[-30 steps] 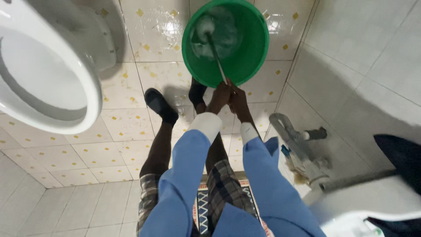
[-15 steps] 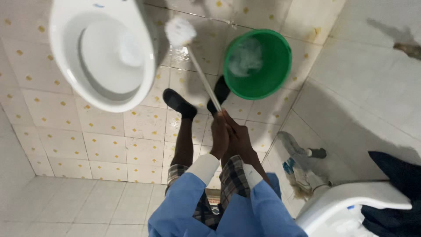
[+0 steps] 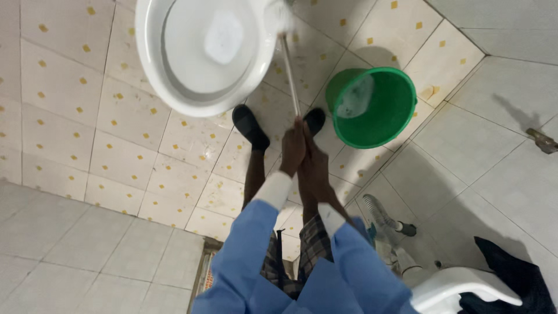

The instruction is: The person scrubs the inside of a white toilet bowl using a long-handled toilet brush. They repeatedly dip the brush into a green bucket of water and scrub the bowl's interior surfaces.

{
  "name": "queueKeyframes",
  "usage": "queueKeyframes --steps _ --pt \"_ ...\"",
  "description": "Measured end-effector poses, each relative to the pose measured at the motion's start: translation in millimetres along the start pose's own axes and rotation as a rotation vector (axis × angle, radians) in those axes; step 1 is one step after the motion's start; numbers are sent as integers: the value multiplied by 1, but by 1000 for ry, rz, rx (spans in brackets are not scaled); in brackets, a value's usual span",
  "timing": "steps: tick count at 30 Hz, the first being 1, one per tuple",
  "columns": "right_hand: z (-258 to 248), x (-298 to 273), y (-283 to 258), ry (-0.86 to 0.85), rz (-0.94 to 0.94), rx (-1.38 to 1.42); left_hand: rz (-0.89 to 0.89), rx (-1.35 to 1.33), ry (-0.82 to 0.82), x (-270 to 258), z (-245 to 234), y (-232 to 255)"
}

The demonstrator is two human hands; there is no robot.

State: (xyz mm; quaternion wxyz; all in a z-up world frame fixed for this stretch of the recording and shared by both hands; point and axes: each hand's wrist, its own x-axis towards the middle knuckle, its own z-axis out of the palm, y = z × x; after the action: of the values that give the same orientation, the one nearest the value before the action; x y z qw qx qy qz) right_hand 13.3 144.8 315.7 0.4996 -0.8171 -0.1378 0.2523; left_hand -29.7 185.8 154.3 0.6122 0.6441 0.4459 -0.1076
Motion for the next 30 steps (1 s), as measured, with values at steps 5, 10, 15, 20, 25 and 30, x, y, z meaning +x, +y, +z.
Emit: queueKeyframes --steps 5,10,15,20,25,30 --pt "34 97 36 -57 181 -171 242 153 63 134 -14 5" --pt "74 84 25 44 439 -34 107 225 -118 133 -39 -17" --pt "103 61 32 54 -114 180 206 503 -152 107 -73 -22" --pt "129 97 54 150 260 499 314 677 -162 156 -91 37" --pt "133 56 48 137 61 711 -2 450 -234 106 -95 47" --pt "151 29 39 146 137 551 370 745 -242 86 -128 48"
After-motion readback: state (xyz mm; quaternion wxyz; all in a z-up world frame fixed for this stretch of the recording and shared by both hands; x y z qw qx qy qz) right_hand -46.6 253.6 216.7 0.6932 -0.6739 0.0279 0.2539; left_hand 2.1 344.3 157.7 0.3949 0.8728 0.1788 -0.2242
